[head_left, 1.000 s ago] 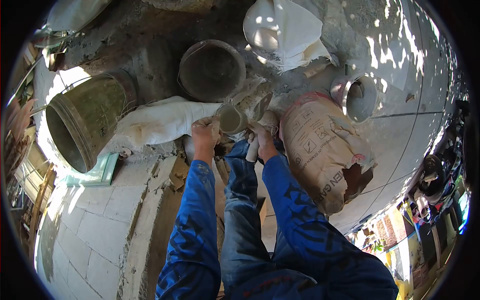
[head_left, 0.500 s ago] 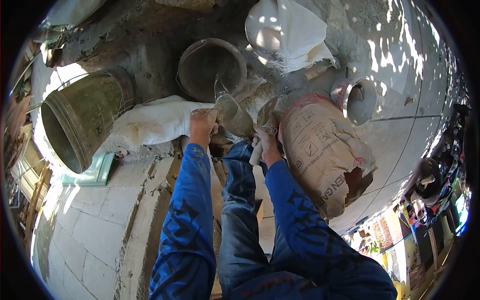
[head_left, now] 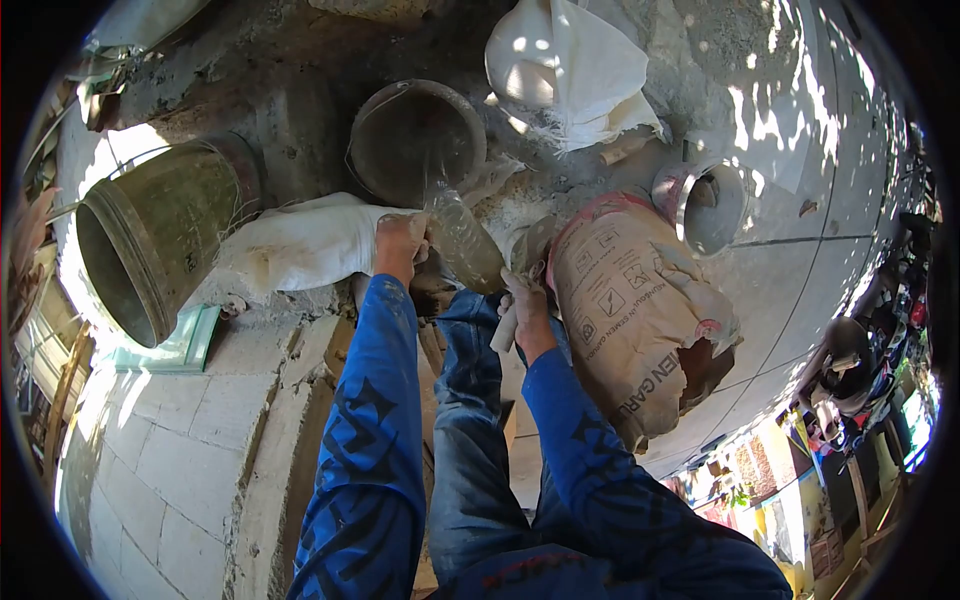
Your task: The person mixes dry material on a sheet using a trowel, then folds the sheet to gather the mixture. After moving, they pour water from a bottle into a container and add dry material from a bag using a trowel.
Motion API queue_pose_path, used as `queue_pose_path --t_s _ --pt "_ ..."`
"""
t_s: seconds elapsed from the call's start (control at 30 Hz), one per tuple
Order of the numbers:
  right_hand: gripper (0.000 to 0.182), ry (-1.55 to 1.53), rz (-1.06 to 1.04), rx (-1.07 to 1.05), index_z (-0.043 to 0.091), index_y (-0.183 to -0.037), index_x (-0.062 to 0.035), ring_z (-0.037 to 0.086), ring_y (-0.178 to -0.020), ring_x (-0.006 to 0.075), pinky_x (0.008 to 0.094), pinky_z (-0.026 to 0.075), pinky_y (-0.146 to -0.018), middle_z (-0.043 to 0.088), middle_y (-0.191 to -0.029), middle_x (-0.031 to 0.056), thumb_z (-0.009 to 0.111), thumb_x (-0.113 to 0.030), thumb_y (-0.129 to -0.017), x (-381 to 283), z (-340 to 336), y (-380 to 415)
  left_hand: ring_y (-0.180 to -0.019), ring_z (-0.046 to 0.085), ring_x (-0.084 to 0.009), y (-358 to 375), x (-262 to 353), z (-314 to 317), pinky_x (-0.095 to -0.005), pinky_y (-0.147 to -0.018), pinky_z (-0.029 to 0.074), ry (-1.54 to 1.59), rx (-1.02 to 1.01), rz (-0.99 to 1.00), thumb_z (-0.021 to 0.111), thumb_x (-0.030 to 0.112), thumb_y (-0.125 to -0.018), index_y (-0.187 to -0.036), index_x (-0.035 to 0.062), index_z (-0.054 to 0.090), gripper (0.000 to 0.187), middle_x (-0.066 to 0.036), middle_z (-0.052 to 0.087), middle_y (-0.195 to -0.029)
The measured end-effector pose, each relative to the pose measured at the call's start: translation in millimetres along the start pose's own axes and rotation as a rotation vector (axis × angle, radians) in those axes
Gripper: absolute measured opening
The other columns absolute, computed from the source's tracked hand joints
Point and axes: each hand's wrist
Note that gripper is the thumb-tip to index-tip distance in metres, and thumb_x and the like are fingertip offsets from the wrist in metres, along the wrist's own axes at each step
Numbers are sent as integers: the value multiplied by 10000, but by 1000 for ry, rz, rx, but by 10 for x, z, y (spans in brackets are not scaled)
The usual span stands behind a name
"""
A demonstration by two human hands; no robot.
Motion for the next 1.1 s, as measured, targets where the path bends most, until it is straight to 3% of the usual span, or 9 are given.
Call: queue_pose_path --t_s 0.37,0.57,0.63,1.1 --pt "284 74 -73 51 584 -984 -84 457 -434 87 250 398 -401 561 -749 -13 744 -209 -786 -56 21 226 -379 385 -116 -188 -46 -37 -293 -352 240 -31 0 -54 559 199 -796 -609 35 540 249 -44 484 -512" --pt "266 77 -100 60 576 -964 -92 455 -430 84 249 394 -397 558 -739 -15 744 -200 -789 -78 72 340 -391 382 -85 -300 -42 -33 -249 -364 289 -3 -4 -121 555 145 -784 -620 27 549 202 -41 508 -546" --pt "275 92 -109 67 551 -933 -98 453 -432 82 249 390 -396 537 -717 -17 751 -216 -787 -83 77 404 -408 388 -70 -278 -60 -47 -225 -382 320 30 -54 -39 563 150 -793 -633 29 560 200 -39 524 -570" --pt "311 100 -270 115 517 -989 -67 446 -450 92 257 384 -402 520 -717 6 739 -187 -807 -472 295 1069 -400 398 -72 -409 51 -160 -227 -352 319 114 -141 -228 507 172 -859 -707 38 576 214 -35 529 -575"
Point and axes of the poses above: each hand's wrist, its own y-axis away from the middle knuckle, its own z-axis out of the palm, x = y × z
